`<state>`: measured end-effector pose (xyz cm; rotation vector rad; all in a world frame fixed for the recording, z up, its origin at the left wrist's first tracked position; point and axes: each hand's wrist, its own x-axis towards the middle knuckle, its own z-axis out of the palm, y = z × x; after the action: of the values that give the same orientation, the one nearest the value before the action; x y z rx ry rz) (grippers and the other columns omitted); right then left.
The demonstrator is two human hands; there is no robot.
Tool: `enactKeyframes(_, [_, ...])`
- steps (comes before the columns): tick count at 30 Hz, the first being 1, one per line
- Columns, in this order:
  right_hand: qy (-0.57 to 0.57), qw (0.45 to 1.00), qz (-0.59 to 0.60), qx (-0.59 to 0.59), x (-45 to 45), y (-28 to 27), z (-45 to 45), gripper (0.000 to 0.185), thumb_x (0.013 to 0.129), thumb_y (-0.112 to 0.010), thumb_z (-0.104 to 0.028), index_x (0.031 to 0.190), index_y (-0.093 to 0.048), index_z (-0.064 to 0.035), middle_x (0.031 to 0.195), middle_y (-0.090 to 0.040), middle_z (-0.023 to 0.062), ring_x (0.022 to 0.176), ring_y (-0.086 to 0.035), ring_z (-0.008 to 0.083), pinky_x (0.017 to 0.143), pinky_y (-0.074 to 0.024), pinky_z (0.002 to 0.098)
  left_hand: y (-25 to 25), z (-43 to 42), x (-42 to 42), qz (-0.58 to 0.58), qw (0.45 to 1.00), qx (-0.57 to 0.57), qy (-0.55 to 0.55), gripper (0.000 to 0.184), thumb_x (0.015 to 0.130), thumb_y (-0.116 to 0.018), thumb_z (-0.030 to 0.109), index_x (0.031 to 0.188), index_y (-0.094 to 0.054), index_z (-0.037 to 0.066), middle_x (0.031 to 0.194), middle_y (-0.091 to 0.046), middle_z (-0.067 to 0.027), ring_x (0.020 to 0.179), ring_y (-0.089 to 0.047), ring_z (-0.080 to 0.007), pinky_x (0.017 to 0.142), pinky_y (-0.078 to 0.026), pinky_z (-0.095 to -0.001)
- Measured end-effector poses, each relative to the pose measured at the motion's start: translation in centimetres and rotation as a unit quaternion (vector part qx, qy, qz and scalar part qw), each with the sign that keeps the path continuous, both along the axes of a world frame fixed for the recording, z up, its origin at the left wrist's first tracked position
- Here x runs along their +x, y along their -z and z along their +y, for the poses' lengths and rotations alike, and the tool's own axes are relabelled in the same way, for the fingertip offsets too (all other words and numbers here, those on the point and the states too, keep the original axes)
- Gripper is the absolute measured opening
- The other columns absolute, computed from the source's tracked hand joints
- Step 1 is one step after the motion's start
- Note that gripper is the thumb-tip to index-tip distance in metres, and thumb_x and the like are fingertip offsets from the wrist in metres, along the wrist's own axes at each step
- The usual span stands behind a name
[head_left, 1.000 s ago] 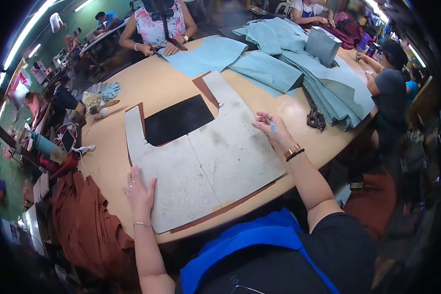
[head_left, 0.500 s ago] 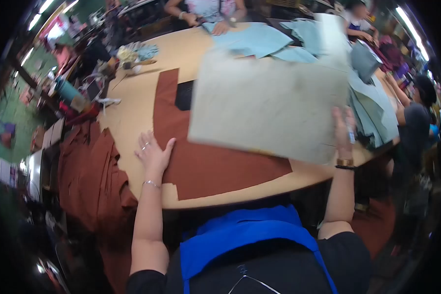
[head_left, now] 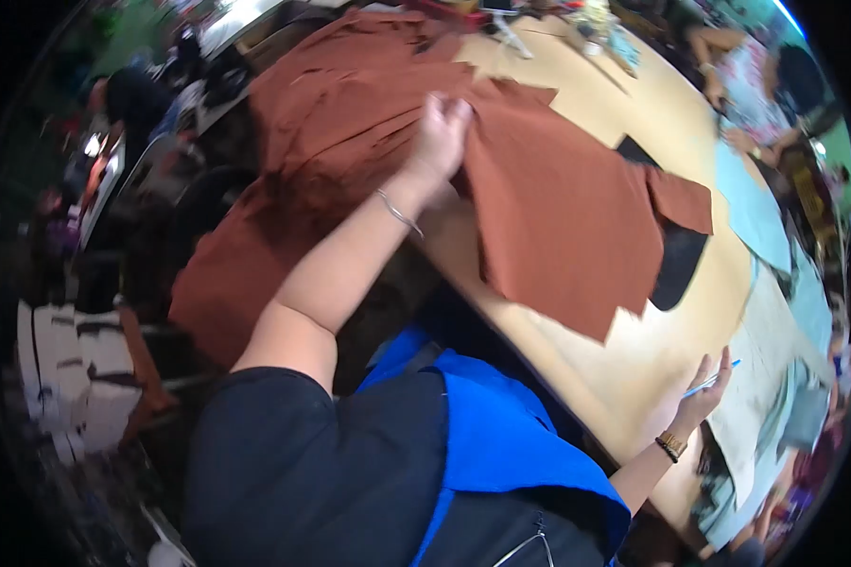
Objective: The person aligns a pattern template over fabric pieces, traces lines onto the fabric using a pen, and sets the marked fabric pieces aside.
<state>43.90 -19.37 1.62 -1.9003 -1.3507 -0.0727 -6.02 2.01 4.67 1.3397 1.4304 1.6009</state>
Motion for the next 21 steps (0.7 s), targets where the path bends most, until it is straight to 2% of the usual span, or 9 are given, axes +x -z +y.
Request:
enactKeyframes(2, [-0.057,0.998,0.026,-0.022,-1.2,2.2,1.7,0.045,0.096,-0.063,-0.018,0.136,-0.052,-0.0001,0.135,-0.058,0.0158,0.127,-0.053,0.0266,0.108,-0.0382,0.0364,1.0,0.9,-10.4,0.03,0.985,0.042,-0.164,0.035,0.098,-0.058,0.029,0.116,-0.056,-0.001,0.113,-0.06,-0.0092,0.103,-0.053,-0.0187,0.092,-0.044,-0.0365])
enactKeyframes(3, [-0.074,0.995,0.058,-0.038,-1.8,3.1,2.1,0.044,0.096,-0.063,-0.017,0.136,-0.052,-0.0004,0.136,-0.057,0.0159,0.127,-0.053,0.0265,0.109,-0.0384,0.0365,-3.1,-2.4,-12.6,0.047,0.978,0.004,-0.201,0.042,0.096,-0.058,0.029,0.12,-0.053,-0.005,0.117,-0.06,-0.0166,0.111,-0.053,-0.0263,0.102,-0.039,-0.0376])
enactKeyframes(5, [-0.106,0.985,0.127,-0.052,-2.3,4.6,2.4,0.044,0.095,-0.063,-0.01,0.136,-0.052,0.0008,0.136,-0.056,0.0171,0.129,-0.051,0.0259,0.109,-0.0386,0.0368,-0.8,-4.3,-25.0,-0.009,0.969,0.074,-0.235,0.037,0.097,-0.057,0.027,0.117,-0.056,-0.005,0.117,-0.06,-0.0145,0.109,-0.056,-0.024,0.098,-0.044,-0.0386])
enactKeyframes(7, [-0.116,0.983,0.137,-0.043,-1.1,6.2,2.7,0.043,0.094,-0.063,-0.008,0.135,-0.052,0.0022,0.136,-0.056,0.0175,0.128,-0.051,0.0255,0.11,-0.0383,0.037,-2.7,-10.3,-28.1,-0.108,0.931,0.107,-0.331,0.042,0.099,-0.055,0.024,0.13,-0.046,-0.003,0.128,-0.055,-0.0152,0.117,-0.054,-0.0233,0.099,-0.045,-0.0386])
enactKeyframes(10, [-0.112,0.986,0.109,-0.052,-1.6,5.9,2.5,0.042,0.094,-0.063,-0.006,0.133,-0.053,0.0045,0.135,-0.057,0.0176,0.127,-0.052,0.025,0.111,-0.0379,0.0371,0.4,-18.7,-36.7,-0.037,0.887,0.11,-0.447,0.045,0.101,-0.053,0.024,0.135,-0.039,-0.001,0.135,-0.05,-0.0162,0.12,-0.053,-0.0267,0.103,-0.044,-0.0413])
enactKeyframes(13, [-0.107,0.986,0.11,-0.062,-1.8,5.4,2.5,0.041,0.093,-0.063,-0.005,0.132,-0.054,0.004,0.134,-0.057,0.0168,0.127,-0.052,0.0251,0.111,-0.038,0.0369,4.5,-26.4,-42.0,0.125,0.825,0.002,-0.55,0.04,0.102,-0.051,0.02,0.133,-0.042,-0.003,0.134,-0.049,-0.0175,0.118,-0.054,-0.0275,0.103,-0.044,-0.0385])
enactKeyframes(16, [-0.109,0.989,0.089,-0.055,-1.2,5.9,2.4,0.041,0.093,-0.064,-0.006,0.132,-0.055,0.0021,0.133,-0.058,0.0163,0.125,-0.054,0.0255,0.109,-0.0391,0.0366,8.6,-33.1,-44.7,0.189,0.791,-0.082,-0.576,0.038,0.103,-0.048,0.021,0.132,-0.043,-0.003,0.13,-0.054,-0.0209,0.118,-0.055,-0.0314,0.101,-0.044,-0.0407])
enactKeyframes(18, [-0.094,0.992,0.06,-0.062,-1.6,5.5,2.3,0.041,0.092,-0.065,-0.007,0.132,-0.056,0.0007,0.132,-0.059,0.0161,0.123,-0.055,0.0259,0.108,-0.0399,0.0366,10.2,-36.3,-45.8,0.222,0.709,-0.274,-0.61,0.048,0.099,-0.053,0.029,0.139,-0.037,0.006,0.128,-0.056,-0.0283,0.12,-0.056,-0.0404,0.1,-0.044,-0.0468])
enactKeyframes(21, [-0.086,0.992,0.063,-0.061,-2.0,5.3,2.5,0.042,0.091,-0.066,-0.007,0.131,-0.057,-0.0012,0.13,-0.06,0.0161,0.121,-0.055,0.0259,0.106,-0.0414,0.0362,10.2,-32.9,-41.5,0.399,0.502,-0.462,-0.612,0.059,0.093,-0.06,0.039,0.143,-0.037,0.017,0.145,-0.039,-0.0274,0.132,-0.045,-0.0362,0.098,-0.041,-0.0596])
